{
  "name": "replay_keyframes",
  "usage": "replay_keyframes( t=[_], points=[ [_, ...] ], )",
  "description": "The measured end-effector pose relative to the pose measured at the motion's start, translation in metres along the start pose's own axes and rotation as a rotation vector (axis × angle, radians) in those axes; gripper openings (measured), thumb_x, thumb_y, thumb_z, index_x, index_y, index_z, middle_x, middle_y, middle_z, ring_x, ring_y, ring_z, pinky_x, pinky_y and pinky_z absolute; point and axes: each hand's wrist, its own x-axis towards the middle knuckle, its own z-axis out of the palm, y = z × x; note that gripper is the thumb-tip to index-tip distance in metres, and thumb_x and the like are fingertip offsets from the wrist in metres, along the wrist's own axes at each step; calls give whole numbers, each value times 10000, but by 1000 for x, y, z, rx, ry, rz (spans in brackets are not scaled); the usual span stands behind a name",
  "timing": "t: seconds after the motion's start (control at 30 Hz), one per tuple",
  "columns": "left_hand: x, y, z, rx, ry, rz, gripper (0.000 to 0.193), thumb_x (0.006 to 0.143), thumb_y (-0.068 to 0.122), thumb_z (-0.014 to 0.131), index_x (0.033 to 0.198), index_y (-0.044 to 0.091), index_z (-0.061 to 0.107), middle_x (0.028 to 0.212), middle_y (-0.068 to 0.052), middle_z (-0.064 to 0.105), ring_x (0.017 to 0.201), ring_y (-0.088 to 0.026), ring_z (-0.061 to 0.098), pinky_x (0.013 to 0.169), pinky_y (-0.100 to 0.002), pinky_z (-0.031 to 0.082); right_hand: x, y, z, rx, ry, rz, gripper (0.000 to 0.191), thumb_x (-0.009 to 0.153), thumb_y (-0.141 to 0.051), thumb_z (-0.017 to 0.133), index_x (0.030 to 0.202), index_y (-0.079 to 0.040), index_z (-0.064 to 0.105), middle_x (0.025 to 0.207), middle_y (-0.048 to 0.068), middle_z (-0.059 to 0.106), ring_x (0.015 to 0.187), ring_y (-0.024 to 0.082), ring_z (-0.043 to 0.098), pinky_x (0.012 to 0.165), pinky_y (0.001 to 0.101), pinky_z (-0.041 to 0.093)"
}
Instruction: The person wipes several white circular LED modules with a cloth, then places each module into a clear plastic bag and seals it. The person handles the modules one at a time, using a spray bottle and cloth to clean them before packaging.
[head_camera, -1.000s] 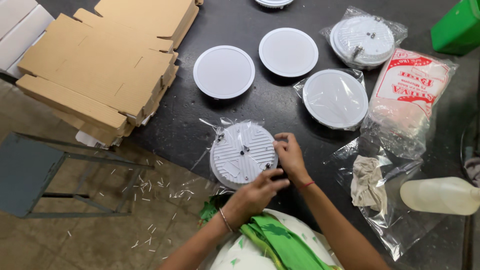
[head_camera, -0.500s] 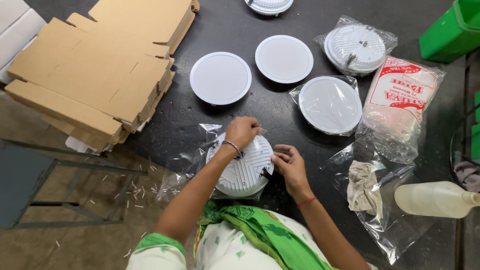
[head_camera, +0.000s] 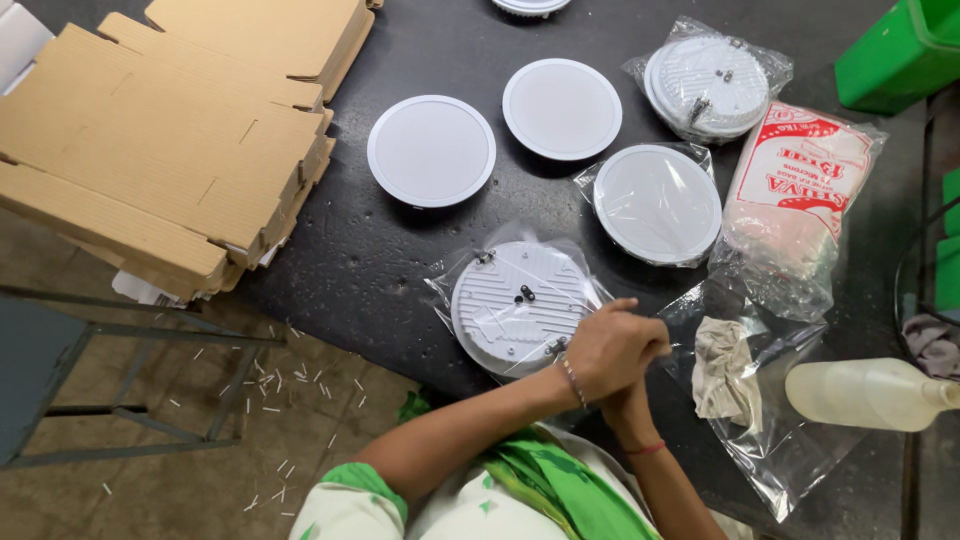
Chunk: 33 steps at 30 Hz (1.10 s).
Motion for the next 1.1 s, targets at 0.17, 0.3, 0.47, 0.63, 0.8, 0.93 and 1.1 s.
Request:
replay_keyframes(
  t=[0.17,0.3,0.47,0.63,0.8,0.93,1.1],
  points=[
    [-14,5,-27,24,-18,65,106,927,160,721,1027,129,719,1098,-44,748,1030,-212,713,1265,-401,407,10,9,20,-18,-418,-230,447,1129,-330,424,1480,-53,397,1436,149,524,1356,247,539,1135,385,471],
    [-55,-10,-93,4,-64,109,815,793,292,824,1483,50,464,1557,-135,497,1468,-260,421,1259,-501,205,14,-21,70,-713,-157,-427,643,871,-117,670,1444,-81,379,1305,152,571,1131,218,658,866,359,591],
    [-116,-44,-158,500,-199,-62,986,655,360,835,1506,88,417,1610,-99,431,1498,-270,349,1203,-481,180,12,-35,108,-717,-64,-341,467,890,-19,743,1316,-15,552,1094,168,685,927,206,703,785,303,609],
    [-113,-70,-130,568,24,199,591,896,208,729,1456,105,572,1531,-61,556,1431,-194,498,1225,-434,328,8,-40,128,-563,-92,-177,379,870,-63,748,1206,-14,581,1075,80,666,944,183,707,766,329,636],
    [-82,-70,-134,561,191,232,538,864,4,646,1392,107,651,1418,-68,677,1311,-202,663,1161,-407,494,-23,-80,165,-694,-236,-57,288,955,-147,689,1212,-21,659,1148,135,714,990,152,717,837,301,612],
    [-71,-45,-160,279,401,65,476,837,147,782,1296,63,689,1232,-124,732,1095,-257,720,965,-383,566,-76,-160,161,-869,-138,-456,216,1022,-156,585,1138,-18,704,1025,107,767,855,183,735,730,316,642],
    [-67,-24,-165,-540,381,-530,404,840,154,803,1229,72,735,1096,-73,800,934,-129,744,812,-286,628,-61,-191,159,-928,-118,-540,269,1041,-206,593,1209,-13,676,1102,83,737,992,156,687,916,315,561]
  ],
)
